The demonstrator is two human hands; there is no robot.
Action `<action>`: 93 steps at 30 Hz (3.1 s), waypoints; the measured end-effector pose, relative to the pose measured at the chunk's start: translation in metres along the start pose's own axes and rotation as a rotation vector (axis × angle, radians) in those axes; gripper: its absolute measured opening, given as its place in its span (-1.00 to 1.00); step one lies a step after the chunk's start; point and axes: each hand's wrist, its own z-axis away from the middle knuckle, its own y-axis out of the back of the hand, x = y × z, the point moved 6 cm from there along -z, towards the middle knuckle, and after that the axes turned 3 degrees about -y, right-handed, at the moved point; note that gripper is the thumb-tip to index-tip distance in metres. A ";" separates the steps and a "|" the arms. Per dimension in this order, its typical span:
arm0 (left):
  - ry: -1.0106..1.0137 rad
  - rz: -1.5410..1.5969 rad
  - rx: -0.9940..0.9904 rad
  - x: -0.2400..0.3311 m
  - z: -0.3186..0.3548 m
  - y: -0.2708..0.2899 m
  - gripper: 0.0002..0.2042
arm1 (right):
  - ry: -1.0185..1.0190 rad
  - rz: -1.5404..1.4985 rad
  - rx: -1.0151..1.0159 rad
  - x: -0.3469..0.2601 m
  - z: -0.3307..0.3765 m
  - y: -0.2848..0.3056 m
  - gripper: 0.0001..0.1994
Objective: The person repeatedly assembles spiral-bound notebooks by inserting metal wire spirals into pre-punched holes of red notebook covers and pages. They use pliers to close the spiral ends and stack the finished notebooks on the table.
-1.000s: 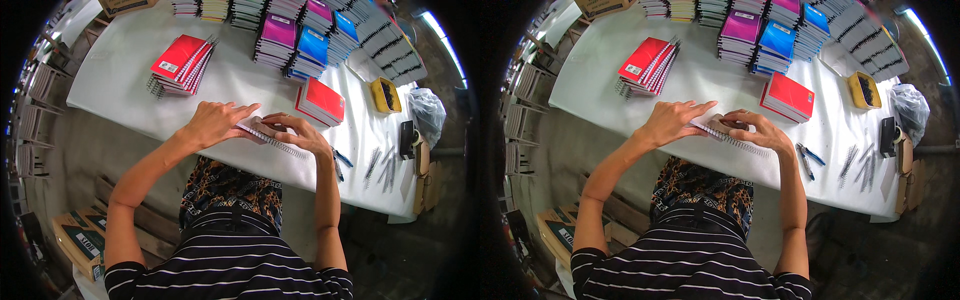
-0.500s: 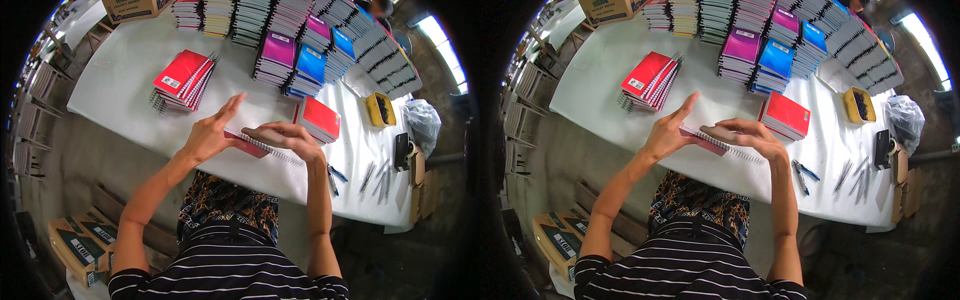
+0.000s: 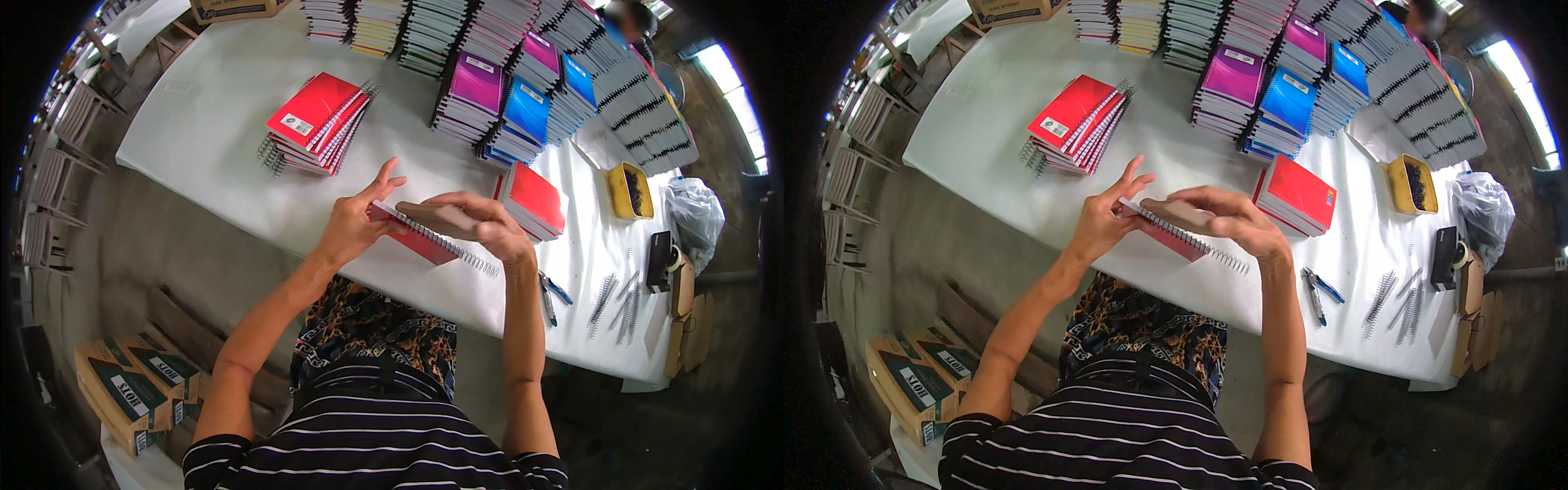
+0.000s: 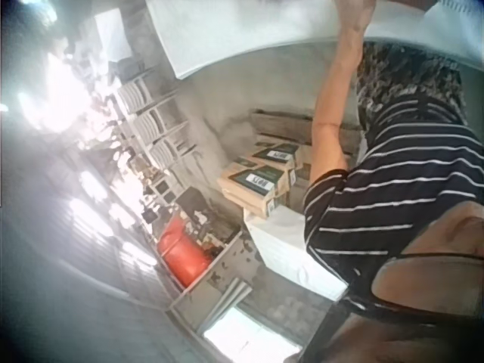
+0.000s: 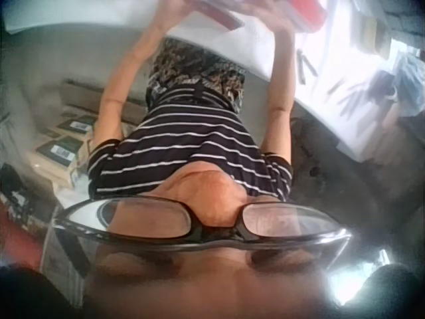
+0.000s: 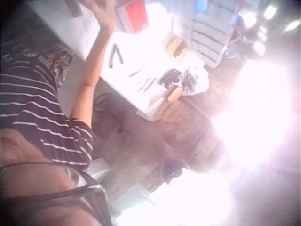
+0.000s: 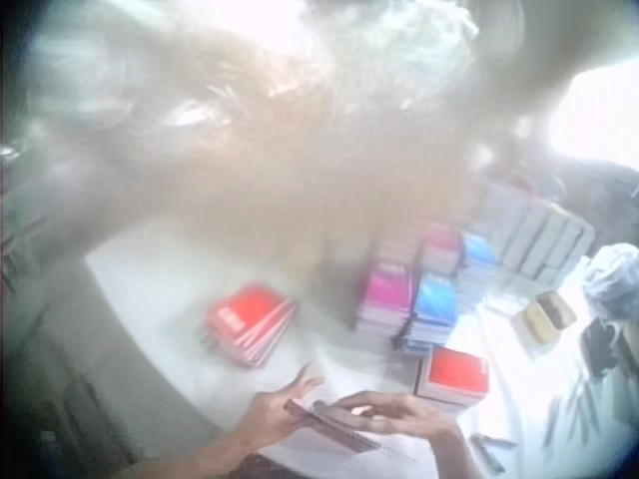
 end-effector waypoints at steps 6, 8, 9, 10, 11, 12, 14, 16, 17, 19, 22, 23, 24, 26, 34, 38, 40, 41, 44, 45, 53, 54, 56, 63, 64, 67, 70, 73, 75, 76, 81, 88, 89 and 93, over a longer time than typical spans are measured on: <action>-0.001 -0.124 -0.012 -0.001 0.001 0.000 0.09 | 0.084 -0.130 0.007 0.008 -0.003 -0.001 -0.38; 0.031 -0.114 -0.033 0.000 0.001 0.001 0.10 | -0.038 0.110 0.049 0.014 -0.013 -0.003 -0.38; 0.002 -0.099 -0.032 -0.003 0.004 0.002 0.10 | -0.101 0.229 0.072 0.016 -0.016 -0.003 -0.39; -0.028 -0.083 -0.018 -0.004 0.006 0.003 0.11 | -0.067 0.092 0.065 0.008 -0.014 -0.005 -0.43; -0.042 -0.106 -0.023 -0.006 0.006 0.004 0.11 | -0.043 0.086 0.043 0.003 -0.013 -0.008 -0.43; -0.056 -0.130 -0.029 -0.008 0.005 0.004 0.12 | -0.020 0.079 0.021 -0.001 -0.014 -0.013 -0.44; -0.063 -0.126 -0.078 -0.009 0.004 0.006 0.10 | -0.076 0.222 0.048 0.009 -0.017 -0.012 -0.43; -0.046 -0.071 -0.130 -0.011 0.003 0.009 0.03 | -0.079 0.191 0.115 0.010 -0.013 -0.009 -0.39; -0.048 -0.070 -0.176 -0.011 0.002 0.010 -0.04 | -0.081 0.178 0.144 0.011 -0.010 -0.006 -0.37; -0.052 -0.072 -0.275 -0.009 -0.002 0.014 -0.19 | -0.023 0.295 0.270 0.014 -0.002 0.004 -0.41; -0.182 -0.161 -0.401 0.007 -0.006 0.019 -0.43 | 0.056 0.516 0.537 0.021 0.016 0.010 -0.42; -0.166 -0.083 -0.354 0.018 -0.012 0.024 -0.44 | 0.081 0.641 0.582 0.026 0.024 0.012 -0.41; -0.147 -0.005 -0.309 0.032 -0.016 0.032 -0.46 | 0.102 0.768 0.625 0.030 0.032 0.015 -0.41; -0.166 0.081 -0.206 0.061 -0.024 0.050 -0.49 | 0.150 0.911 0.647 0.037 0.046 0.005 -0.38; -0.434 -0.596 -0.284 0.031 0.001 -0.045 -0.36 | -0.192 1.156 1.059 0.052 0.159 0.018 -0.33; -0.369 -0.551 -0.050 0.018 0.014 -0.053 -0.34 | -0.543 1.228 1.017 0.105 0.224 0.030 -0.53; -0.382 -0.653 -0.106 0.015 0.017 -0.060 -0.35 | -0.465 1.231 1.033 0.105 0.226 0.027 -0.59; -0.390 -0.704 -0.132 0.015 0.018 -0.062 -0.35 | -0.402 1.235 1.050 0.102 0.221 0.025 -0.61; -0.370 -0.758 -0.149 0.023 0.017 -0.063 -0.38 | -0.236 0.993 1.089 0.076 0.190 0.006 -0.64; -0.341 -0.693 -0.080 0.023 0.017 -0.059 -0.37 | -0.186 0.868 1.092 0.061 0.173 -0.007 -0.64; -0.309 -0.656 0.001 0.018 0.024 -0.054 -0.32 | 0.209 0.911 0.821 -0.015 0.076 -0.087 -0.66; -0.316 -0.645 0.025 0.022 0.024 -0.054 -0.28 | 0.212 0.916 0.820 -0.015 0.074 -0.088 -0.66; -0.312 -0.667 0.030 0.023 0.024 -0.054 -0.25 | 0.236 0.942 0.813 -0.018 0.071 -0.088 -0.66; -0.307 -0.661 0.093 0.038 0.023 -0.046 -0.35 | -0.104 0.242 0.409 0.005 0.053 -0.068 -0.80; -0.325 -0.701 0.095 0.040 0.022 -0.044 -0.34 | -0.255 -0.057 0.235 0.011 0.049 -0.067 -0.80; -0.399 -0.860 0.093 0.043 0.018 -0.037 -0.35 | -0.074 0.172 0.346 -0.007 0.050 -0.060 -0.73; -0.510 -0.849 0.262 0.070 -0.006 0.009 -0.37 | 0.002 0.443 0.606 -0.011 0.081 -0.032 -0.81; -0.585 -0.612 0.282 0.071 -0.043 0.084 -0.34 | -0.244 0.777 0.858 0.014 0.134 0.016 -0.82; -0.434 -0.253 0.144 0.066 -0.060 0.123 -0.44 | -0.333 1.033 0.862 0.035 0.152 0.035 -0.78; -0.386 -0.057 0.061 0.070 -0.066 0.141 -0.45 | -0.229 1.189 0.878 0.039 0.152 0.035 -0.70; -0.349 0.299 -0.314 0.070 -0.086 0.150 -0.25 | 0.369 0.187 0.765 -0.045 0.015 -0.016 -0.20; -0.211 0.560 -0.079 0.062 -0.129 0.179 -0.10 | 0.499 0.183 0.747 -0.124 -0.124 -0.044 -0.46; -0.120 0.580 0.049 0.053 -0.136 0.193 -0.08 | 0.692 0.489 0.856 -0.128 -0.135 -0.047 -0.49; 0.289 0.140 -0.031 -0.075 -0.127 0.213 -0.08 | 0.494 1.117 0.606 -0.071 -0.181 -0.113 -0.61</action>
